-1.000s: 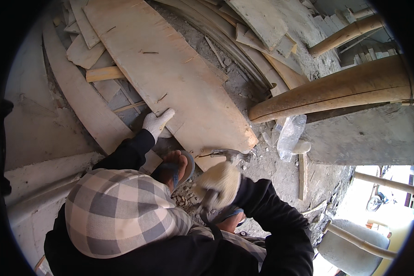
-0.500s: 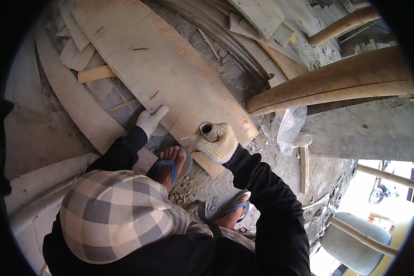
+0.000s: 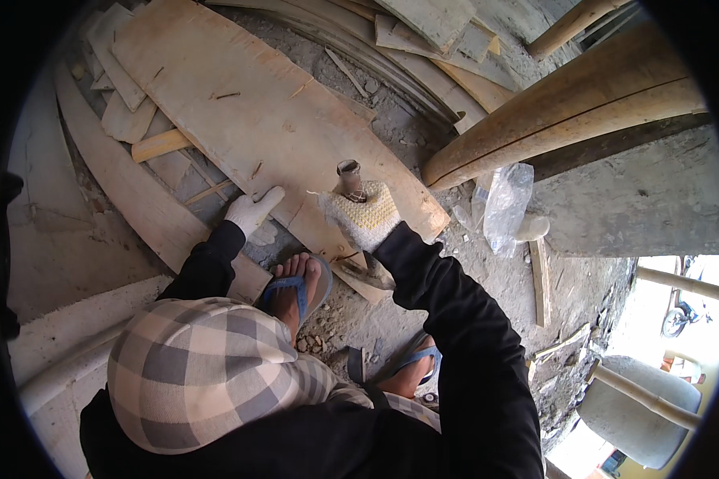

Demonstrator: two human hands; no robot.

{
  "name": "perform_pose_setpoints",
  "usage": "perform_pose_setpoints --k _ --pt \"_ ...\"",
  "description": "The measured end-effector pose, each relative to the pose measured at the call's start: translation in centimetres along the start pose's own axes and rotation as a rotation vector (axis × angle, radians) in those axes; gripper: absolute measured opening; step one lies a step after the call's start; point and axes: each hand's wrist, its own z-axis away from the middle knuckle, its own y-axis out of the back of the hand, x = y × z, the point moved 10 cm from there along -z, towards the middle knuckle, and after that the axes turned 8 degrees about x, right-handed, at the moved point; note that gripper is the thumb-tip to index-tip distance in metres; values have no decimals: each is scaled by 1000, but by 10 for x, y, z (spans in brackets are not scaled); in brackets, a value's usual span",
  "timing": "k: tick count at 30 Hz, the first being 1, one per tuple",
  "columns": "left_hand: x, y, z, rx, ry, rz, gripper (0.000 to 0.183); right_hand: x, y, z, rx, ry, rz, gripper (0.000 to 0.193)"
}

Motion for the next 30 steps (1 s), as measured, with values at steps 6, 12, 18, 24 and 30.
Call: perform_pose_setpoints --k 6,12,18,24,30 --pt "-6 -8 1 -89 46 158 90 -15 15 21 103 116 18 23" --pt "-7 -12 -6 -61 13 172 87 -21 28 34 37 187 -207 18" --pt "26 24 23 -99 67 -205 78 -21 29 49 -89 189 -240 18" --pt "148 48 63 200 -522 -380 88 -65 16 85 -374 646 19 24" --pt "161 -12 48 68 -763 -862 122 -38 42 154 -319 937 15 18"
